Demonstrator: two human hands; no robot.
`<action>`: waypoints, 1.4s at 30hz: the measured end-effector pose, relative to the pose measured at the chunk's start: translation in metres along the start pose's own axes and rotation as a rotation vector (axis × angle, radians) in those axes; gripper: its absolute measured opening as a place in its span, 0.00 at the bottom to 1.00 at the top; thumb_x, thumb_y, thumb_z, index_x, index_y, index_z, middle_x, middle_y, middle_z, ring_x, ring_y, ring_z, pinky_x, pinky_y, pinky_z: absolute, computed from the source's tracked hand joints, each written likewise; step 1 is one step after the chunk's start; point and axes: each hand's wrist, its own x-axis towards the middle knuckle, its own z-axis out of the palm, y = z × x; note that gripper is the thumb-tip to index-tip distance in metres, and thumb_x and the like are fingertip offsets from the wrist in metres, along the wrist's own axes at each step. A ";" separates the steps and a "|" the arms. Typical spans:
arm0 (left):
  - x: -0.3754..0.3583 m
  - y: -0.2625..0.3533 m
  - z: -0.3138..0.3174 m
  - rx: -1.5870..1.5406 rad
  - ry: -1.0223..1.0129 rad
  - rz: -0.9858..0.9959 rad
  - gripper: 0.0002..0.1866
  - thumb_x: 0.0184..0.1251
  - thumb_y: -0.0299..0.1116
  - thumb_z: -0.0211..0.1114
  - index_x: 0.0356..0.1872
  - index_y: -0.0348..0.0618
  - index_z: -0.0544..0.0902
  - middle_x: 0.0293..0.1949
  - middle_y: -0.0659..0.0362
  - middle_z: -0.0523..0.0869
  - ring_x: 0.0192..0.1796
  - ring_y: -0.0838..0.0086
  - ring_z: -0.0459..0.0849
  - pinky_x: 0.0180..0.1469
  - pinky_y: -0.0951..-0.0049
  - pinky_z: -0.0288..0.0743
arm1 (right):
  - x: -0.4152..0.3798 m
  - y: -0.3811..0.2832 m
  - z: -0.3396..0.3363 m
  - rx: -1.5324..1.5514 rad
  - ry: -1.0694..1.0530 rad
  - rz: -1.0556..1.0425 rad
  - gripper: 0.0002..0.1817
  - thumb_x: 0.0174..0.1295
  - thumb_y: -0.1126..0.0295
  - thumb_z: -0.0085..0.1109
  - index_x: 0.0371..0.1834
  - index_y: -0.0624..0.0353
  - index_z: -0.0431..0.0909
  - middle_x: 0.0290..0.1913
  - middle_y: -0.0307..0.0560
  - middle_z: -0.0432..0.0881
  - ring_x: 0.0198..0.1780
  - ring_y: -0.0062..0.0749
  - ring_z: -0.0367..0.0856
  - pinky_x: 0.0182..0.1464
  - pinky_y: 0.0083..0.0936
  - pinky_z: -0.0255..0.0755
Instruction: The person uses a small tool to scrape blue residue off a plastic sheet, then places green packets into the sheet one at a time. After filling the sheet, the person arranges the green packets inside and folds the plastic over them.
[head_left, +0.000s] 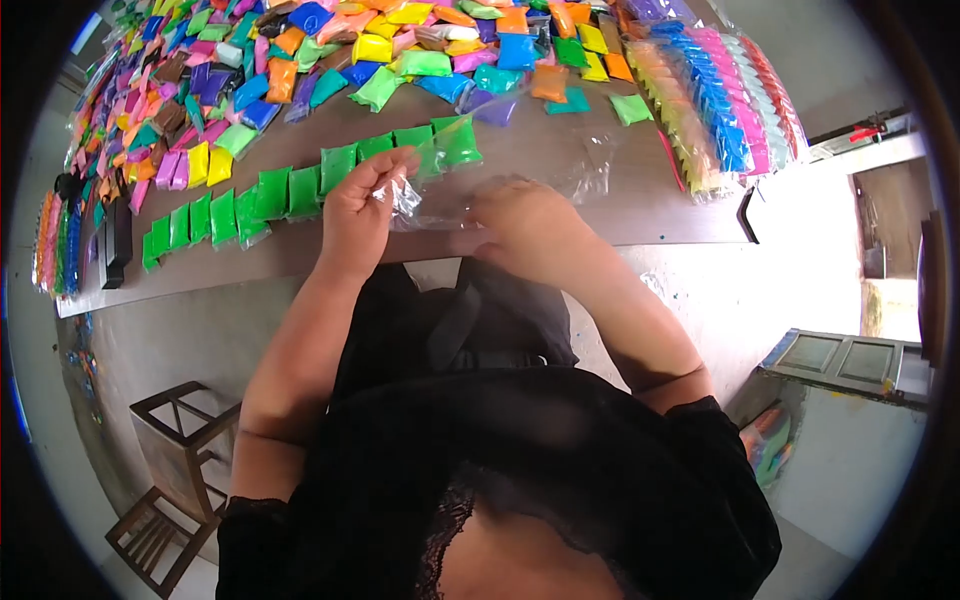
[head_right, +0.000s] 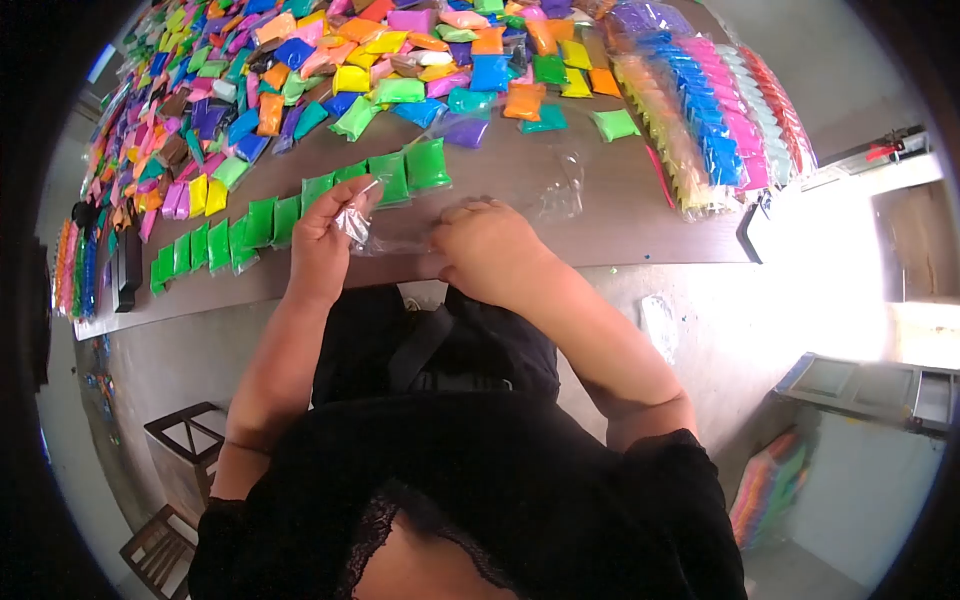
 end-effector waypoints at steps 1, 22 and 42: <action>-0.001 -0.004 0.000 -0.075 0.003 0.007 0.10 0.76 0.23 0.61 0.53 0.37 0.85 0.49 0.64 0.88 0.51 0.84 0.83 0.58 0.80 0.75 | 0.005 -0.006 0.000 -0.010 0.030 0.092 0.18 0.50 0.67 0.72 0.46 0.53 0.84 0.47 0.47 0.84 0.55 0.46 0.82 0.60 0.41 0.74; -0.022 -0.008 -0.009 -0.071 -0.190 -0.027 0.16 0.79 0.25 0.56 0.64 0.37 0.79 0.58 0.58 0.85 0.61 0.75 0.81 0.66 0.72 0.72 | 0.051 -0.037 0.024 -0.033 -0.142 0.180 0.18 0.52 0.61 0.71 0.44 0.56 0.86 0.48 0.49 0.84 0.53 0.48 0.82 0.57 0.41 0.75; -0.016 -0.009 -0.005 0.304 -0.315 0.331 0.12 0.67 0.23 0.67 0.51 0.40 0.85 0.49 0.51 0.89 0.53 0.61 0.88 0.54 0.67 0.81 | 0.127 0.033 -0.052 -0.256 -0.405 0.088 0.24 0.54 0.65 0.73 0.55 0.58 0.84 0.52 0.52 0.85 0.54 0.49 0.83 0.57 0.40 0.77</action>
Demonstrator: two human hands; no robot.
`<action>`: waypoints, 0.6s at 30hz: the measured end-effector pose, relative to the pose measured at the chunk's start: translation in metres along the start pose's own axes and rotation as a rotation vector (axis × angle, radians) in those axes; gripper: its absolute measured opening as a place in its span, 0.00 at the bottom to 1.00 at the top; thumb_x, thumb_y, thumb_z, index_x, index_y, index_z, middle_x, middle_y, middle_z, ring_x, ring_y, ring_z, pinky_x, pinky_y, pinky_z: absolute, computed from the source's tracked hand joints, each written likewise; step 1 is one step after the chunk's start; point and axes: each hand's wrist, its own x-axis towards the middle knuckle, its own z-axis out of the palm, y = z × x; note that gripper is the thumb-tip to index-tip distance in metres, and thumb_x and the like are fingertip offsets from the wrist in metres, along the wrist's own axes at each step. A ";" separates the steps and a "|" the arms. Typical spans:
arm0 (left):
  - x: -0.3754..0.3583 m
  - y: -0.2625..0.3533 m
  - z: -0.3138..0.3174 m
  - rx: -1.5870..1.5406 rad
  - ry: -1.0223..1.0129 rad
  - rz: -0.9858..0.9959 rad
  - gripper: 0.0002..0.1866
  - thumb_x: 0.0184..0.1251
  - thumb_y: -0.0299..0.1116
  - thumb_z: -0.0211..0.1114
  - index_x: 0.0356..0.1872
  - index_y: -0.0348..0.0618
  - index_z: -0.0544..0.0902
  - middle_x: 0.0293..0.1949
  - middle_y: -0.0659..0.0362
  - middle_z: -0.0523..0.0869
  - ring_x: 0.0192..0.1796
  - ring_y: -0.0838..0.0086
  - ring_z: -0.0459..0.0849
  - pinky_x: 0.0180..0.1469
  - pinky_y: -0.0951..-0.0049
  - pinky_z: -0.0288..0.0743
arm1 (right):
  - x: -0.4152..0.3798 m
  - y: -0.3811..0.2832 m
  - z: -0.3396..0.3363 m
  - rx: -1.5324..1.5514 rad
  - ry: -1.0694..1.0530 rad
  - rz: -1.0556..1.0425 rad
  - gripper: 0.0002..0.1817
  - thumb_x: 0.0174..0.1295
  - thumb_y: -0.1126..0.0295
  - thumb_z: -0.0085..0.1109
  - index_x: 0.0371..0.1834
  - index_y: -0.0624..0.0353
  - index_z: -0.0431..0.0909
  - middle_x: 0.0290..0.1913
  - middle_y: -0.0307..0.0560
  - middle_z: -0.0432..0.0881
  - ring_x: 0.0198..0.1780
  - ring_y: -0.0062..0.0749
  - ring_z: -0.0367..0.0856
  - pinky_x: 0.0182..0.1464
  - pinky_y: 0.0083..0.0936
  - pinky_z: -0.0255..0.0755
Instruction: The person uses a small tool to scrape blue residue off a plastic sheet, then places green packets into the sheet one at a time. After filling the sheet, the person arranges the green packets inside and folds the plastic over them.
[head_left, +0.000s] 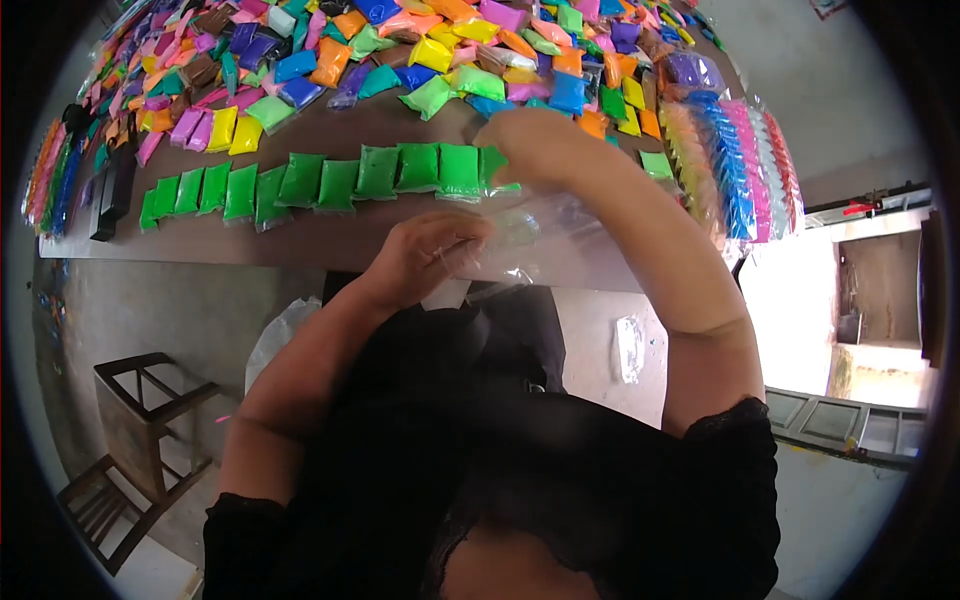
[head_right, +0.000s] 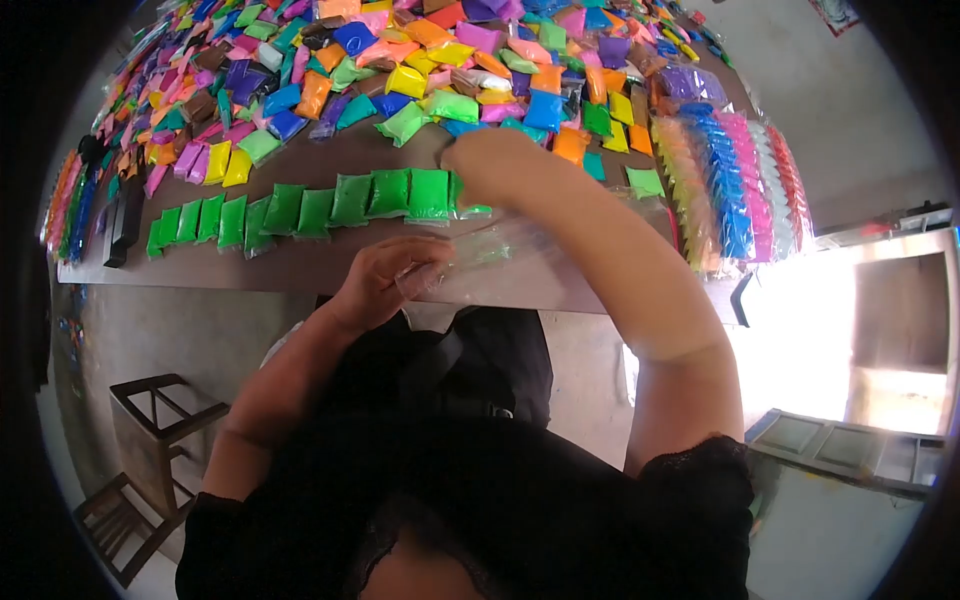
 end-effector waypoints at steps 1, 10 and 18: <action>0.000 0.001 -0.001 -0.018 -0.003 -0.033 0.12 0.67 0.23 0.67 0.50 0.40 0.85 0.49 0.51 0.89 0.53 0.61 0.88 0.54 0.67 0.82 | 0.002 -0.001 0.005 -0.007 -0.004 -0.006 0.24 0.54 0.65 0.73 0.55 0.58 0.84 0.52 0.52 0.85 0.54 0.49 0.83 0.57 0.40 0.77; 0.000 -0.007 0.000 -0.009 -0.051 0.002 0.12 0.66 0.24 0.67 0.50 0.40 0.85 0.51 0.52 0.89 0.54 0.59 0.87 0.56 0.65 0.80 | -0.003 0.013 0.032 -0.122 0.020 -0.021 0.27 0.54 0.64 0.69 0.59 0.59 0.80 0.53 0.55 0.84 0.59 0.51 0.81 0.58 0.45 0.77; 0.002 -0.002 -0.002 0.025 -0.067 -0.010 0.13 0.66 0.25 0.68 0.51 0.41 0.85 0.51 0.51 0.88 0.55 0.58 0.87 0.58 0.64 0.80 | 0.005 0.005 0.012 0.128 0.242 0.149 0.23 0.59 0.67 0.62 0.60 0.56 0.80 0.55 0.51 0.83 0.59 0.49 0.80 0.57 0.41 0.77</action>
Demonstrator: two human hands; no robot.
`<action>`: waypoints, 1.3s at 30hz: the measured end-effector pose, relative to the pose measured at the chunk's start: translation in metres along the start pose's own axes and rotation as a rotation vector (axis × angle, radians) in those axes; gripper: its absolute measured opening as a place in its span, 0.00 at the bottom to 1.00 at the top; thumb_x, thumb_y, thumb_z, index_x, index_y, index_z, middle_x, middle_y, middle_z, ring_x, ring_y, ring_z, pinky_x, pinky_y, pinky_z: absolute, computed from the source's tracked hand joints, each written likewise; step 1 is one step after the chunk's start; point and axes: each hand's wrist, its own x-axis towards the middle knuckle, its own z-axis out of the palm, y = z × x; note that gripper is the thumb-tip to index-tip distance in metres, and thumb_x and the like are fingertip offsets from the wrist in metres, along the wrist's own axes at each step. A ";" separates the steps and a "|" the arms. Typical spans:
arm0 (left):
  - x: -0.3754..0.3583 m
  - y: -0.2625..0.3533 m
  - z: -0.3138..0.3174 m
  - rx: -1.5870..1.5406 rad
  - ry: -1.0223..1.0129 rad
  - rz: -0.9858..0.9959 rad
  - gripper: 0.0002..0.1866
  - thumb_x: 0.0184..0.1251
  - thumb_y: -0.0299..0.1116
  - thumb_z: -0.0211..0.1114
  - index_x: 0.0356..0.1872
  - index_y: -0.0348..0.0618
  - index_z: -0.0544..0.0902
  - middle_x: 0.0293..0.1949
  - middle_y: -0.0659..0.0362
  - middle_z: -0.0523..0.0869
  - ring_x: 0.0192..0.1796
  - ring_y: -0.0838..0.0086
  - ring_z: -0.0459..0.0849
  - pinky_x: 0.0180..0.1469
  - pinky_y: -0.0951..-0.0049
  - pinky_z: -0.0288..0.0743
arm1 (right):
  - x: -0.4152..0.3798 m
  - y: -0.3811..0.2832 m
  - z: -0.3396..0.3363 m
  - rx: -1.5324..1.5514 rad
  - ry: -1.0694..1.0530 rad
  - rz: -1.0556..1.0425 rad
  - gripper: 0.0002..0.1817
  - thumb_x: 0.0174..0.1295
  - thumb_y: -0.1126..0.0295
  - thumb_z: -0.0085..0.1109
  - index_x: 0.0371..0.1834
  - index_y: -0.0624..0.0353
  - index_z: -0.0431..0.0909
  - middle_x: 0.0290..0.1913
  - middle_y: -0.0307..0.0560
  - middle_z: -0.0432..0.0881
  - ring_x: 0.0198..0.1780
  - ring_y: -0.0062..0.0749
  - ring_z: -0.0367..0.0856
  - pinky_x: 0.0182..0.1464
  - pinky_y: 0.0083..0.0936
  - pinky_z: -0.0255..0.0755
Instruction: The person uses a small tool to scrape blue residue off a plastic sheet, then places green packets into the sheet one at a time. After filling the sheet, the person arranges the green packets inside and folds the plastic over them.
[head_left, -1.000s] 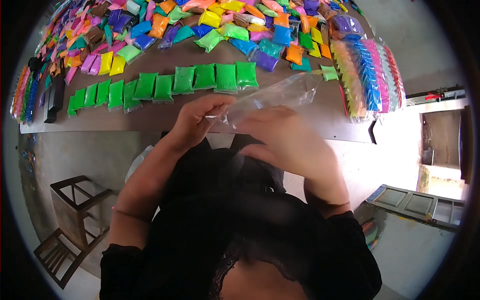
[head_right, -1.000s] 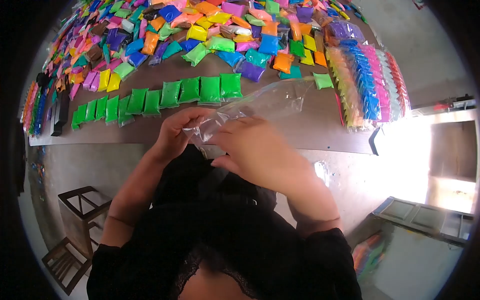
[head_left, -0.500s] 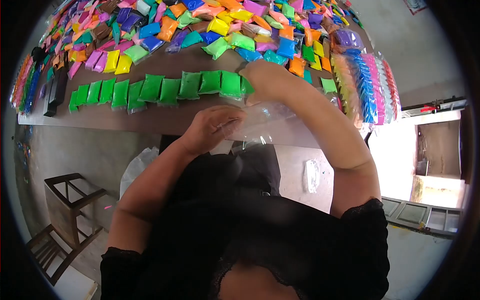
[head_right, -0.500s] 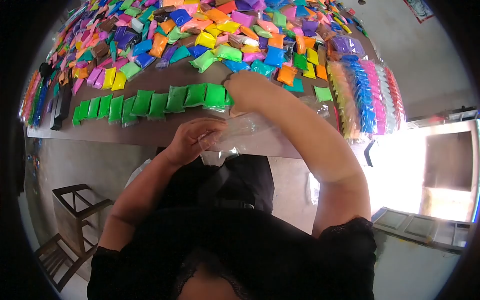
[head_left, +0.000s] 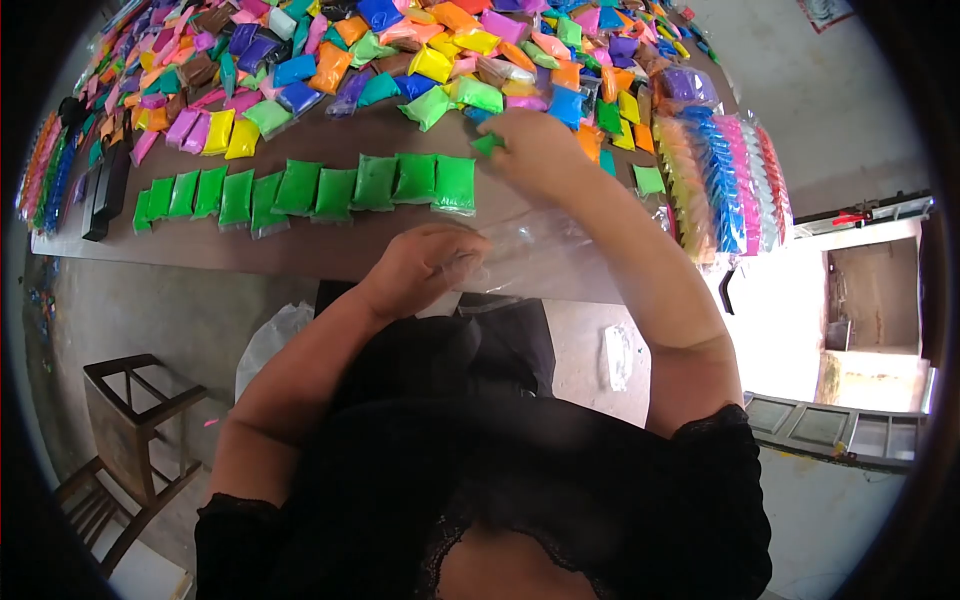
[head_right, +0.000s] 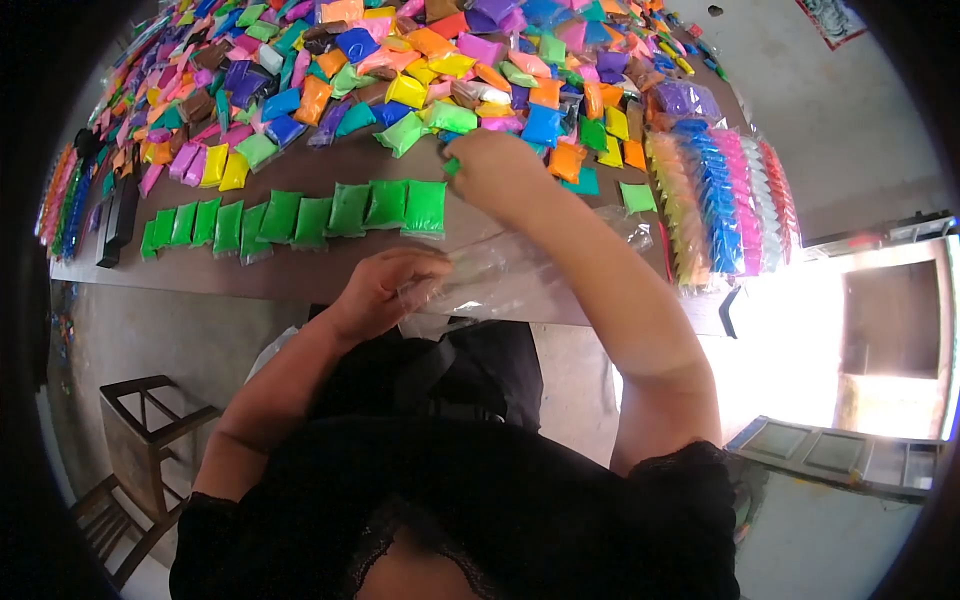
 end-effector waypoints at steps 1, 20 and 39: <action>0.000 0.000 0.000 -0.019 0.001 0.002 0.13 0.66 0.25 0.68 0.50 0.40 0.85 0.51 0.51 0.88 0.55 0.58 0.87 0.58 0.64 0.80 | 0.003 -0.006 0.005 -0.002 0.002 -0.003 0.23 0.59 0.67 0.62 0.60 0.56 0.80 0.55 0.51 0.83 0.59 0.49 0.80 0.57 0.41 0.77; -0.004 -0.006 0.004 -0.026 0.025 0.023 0.14 0.65 0.26 0.70 0.51 0.41 0.85 0.50 0.50 0.88 0.52 0.56 0.87 0.55 0.65 0.80 | 0.001 -0.022 0.041 -0.007 0.028 -0.230 0.31 0.54 0.69 0.67 0.65 0.60 0.75 0.66 0.56 0.74 0.63 0.52 0.77 0.64 0.41 0.74; 0.012 -0.023 0.013 -0.494 0.228 -0.064 0.13 0.78 0.30 0.61 0.59 0.41 0.83 0.55 0.62 0.86 0.56 0.79 0.81 0.61 0.75 0.73 | -0.138 0.001 -0.041 0.485 0.125 -0.049 0.20 0.52 0.78 0.64 0.51 0.62 0.83 0.52 0.50 0.86 0.54 0.40 0.85 0.57 0.32 0.76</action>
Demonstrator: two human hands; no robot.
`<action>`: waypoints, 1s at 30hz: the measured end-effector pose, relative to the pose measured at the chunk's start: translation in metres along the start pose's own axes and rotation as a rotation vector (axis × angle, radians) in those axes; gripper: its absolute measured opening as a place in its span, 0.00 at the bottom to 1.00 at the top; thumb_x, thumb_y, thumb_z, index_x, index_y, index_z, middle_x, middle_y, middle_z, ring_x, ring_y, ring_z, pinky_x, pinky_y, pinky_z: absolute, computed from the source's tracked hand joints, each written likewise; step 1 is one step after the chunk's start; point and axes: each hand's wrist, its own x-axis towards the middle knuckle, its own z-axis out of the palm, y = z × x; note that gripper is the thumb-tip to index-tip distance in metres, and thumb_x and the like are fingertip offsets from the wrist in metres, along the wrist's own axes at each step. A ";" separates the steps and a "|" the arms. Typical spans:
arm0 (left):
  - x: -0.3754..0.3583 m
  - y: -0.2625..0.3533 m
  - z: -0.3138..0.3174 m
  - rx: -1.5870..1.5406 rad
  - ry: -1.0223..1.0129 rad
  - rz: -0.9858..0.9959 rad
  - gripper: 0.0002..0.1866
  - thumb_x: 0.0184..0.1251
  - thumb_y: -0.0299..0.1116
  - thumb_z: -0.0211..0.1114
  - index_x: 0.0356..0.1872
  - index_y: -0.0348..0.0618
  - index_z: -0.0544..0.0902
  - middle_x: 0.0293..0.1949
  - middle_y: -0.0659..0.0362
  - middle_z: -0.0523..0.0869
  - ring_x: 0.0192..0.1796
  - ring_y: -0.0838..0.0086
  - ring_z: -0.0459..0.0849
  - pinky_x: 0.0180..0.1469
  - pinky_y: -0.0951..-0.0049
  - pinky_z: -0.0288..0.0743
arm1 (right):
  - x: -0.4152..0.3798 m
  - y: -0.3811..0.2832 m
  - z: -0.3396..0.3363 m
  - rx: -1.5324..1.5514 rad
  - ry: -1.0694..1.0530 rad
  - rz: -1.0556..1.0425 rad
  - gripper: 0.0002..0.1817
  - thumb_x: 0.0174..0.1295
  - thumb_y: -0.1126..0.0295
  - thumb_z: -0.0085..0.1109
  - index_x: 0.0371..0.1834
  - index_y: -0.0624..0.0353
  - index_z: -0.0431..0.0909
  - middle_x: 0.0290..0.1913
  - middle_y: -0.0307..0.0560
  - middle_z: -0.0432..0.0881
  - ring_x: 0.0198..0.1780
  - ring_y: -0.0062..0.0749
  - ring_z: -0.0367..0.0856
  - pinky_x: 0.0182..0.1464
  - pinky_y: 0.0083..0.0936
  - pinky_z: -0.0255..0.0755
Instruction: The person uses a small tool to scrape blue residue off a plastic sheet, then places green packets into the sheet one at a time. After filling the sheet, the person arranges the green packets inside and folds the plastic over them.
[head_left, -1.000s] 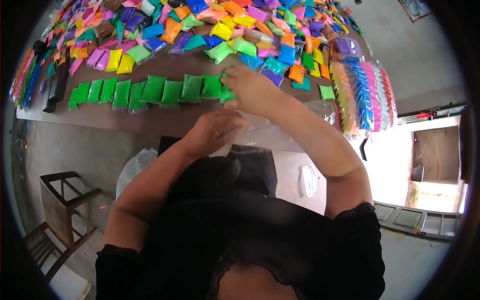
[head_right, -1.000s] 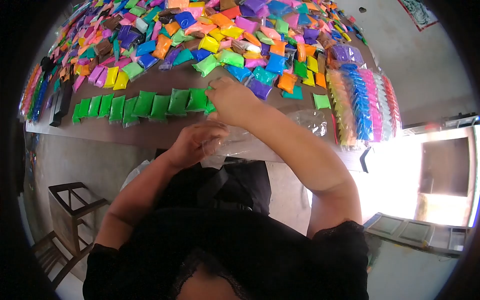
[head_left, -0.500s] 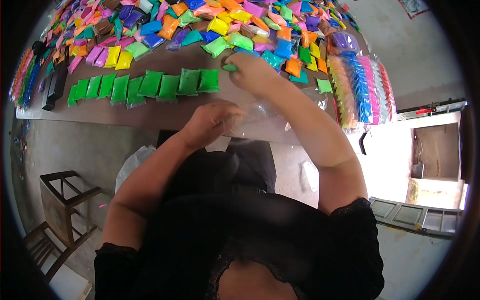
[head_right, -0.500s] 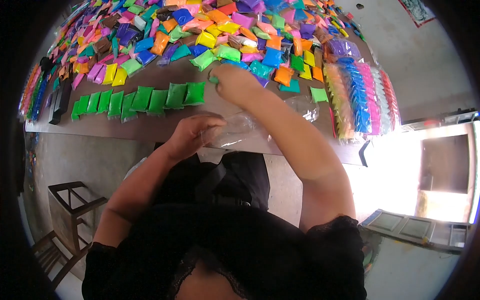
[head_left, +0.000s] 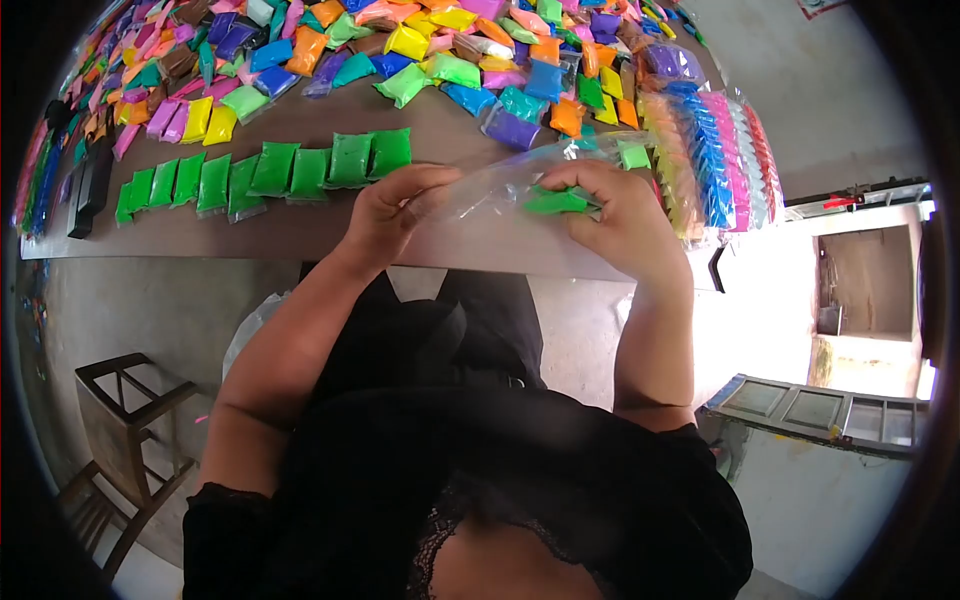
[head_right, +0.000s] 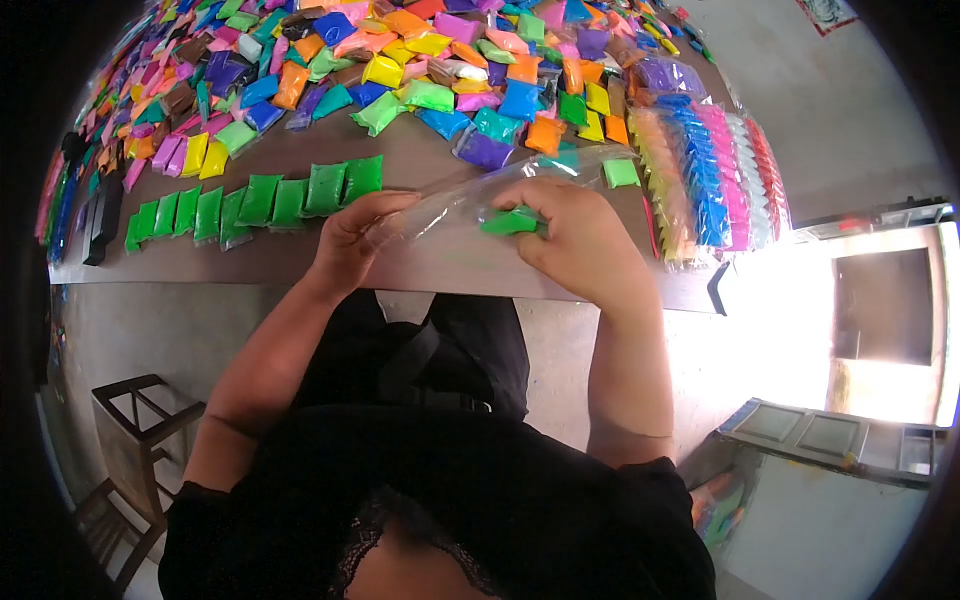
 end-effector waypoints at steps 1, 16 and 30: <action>-0.002 -0.001 -0.002 0.000 -0.002 -0.002 0.13 0.78 0.30 0.61 0.59 0.41 0.83 0.55 0.62 0.86 0.56 0.79 0.81 0.61 0.75 0.73 | -0.003 0.002 0.004 -0.211 0.044 0.133 0.21 0.51 0.80 0.63 0.51 0.62 0.82 0.55 0.51 0.85 0.56 0.42 0.84 0.60 0.32 0.75; -0.007 0.012 -0.002 0.338 0.100 -0.137 0.17 0.82 0.39 0.57 0.62 0.42 0.82 0.48 0.67 0.87 0.41 0.86 0.78 0.45 0.79 0.76 | 0.031 -0.001 0.063 -0.190 0.281 0.128 0.22 0.53 0.65 0.69 0.52 0.56 0.81 0.52 0.57 0.81 0.52 0.56 0.81 0.54 0.45 0.76; -0.001 -0.001 -0.008 -0.123 -0.002 -0.163 0.30 0.86 0.45 0.45 0.76 0.32 0.64 0.70 0.52 0.74 0.71 0.71 0.72 0.74 0.68 0.62 | 0.058 -0.015 0.088 -0.117 0.004 0.199 0.27 0.52 0.62 0.70 0.55 0.63 0.78 0.50 0.62 0.83 0.52 0.55 0.83 0.53 0.44 0.76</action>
